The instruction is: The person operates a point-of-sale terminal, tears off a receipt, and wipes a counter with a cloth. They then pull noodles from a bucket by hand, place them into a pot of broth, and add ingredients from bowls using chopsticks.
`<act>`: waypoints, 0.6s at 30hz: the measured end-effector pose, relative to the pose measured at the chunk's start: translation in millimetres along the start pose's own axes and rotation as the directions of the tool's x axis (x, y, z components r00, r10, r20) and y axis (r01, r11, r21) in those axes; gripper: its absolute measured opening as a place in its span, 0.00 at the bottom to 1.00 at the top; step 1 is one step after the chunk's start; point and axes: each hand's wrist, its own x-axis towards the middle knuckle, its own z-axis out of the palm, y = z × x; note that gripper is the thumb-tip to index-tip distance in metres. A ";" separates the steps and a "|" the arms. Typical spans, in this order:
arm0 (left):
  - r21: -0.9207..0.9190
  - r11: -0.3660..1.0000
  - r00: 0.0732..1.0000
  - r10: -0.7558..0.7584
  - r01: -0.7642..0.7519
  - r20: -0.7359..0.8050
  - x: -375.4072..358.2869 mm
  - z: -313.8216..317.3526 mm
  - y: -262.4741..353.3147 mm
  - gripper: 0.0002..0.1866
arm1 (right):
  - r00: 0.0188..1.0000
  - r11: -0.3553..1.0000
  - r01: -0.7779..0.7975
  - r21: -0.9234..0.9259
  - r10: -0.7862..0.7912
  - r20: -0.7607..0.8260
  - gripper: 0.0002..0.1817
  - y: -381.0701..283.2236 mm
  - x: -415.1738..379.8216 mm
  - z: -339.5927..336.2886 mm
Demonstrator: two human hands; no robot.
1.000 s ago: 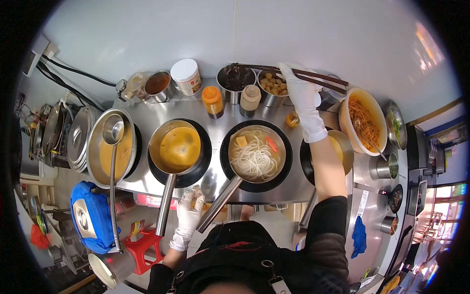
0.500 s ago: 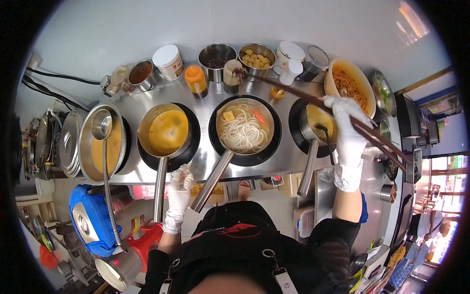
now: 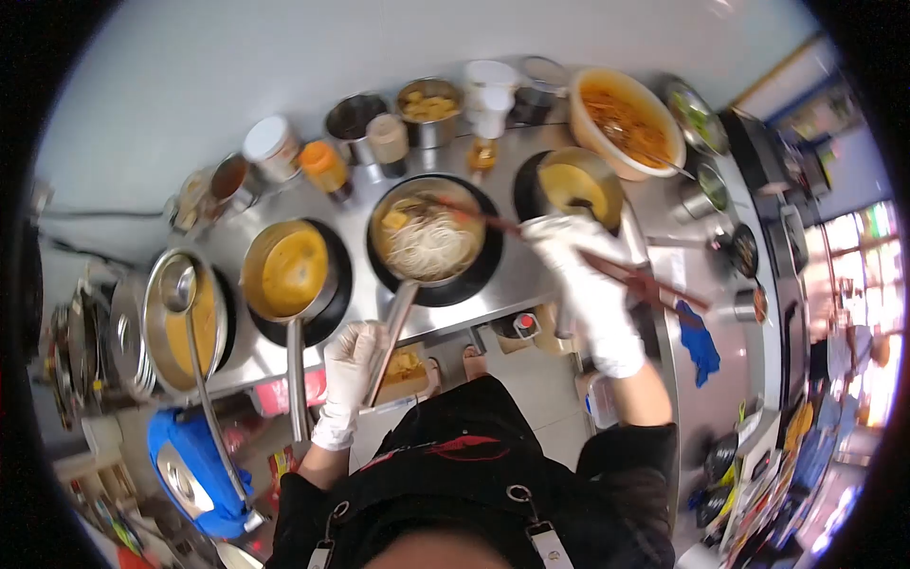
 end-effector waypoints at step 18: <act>-0.953 0.263 0.926 -0.375 0.150 0.042 80.8 155.8 17.1 0.05 | 0.430 0.661 -0.382 0.646 0.746 -0.509 0.18 353.9 52.2 -392.5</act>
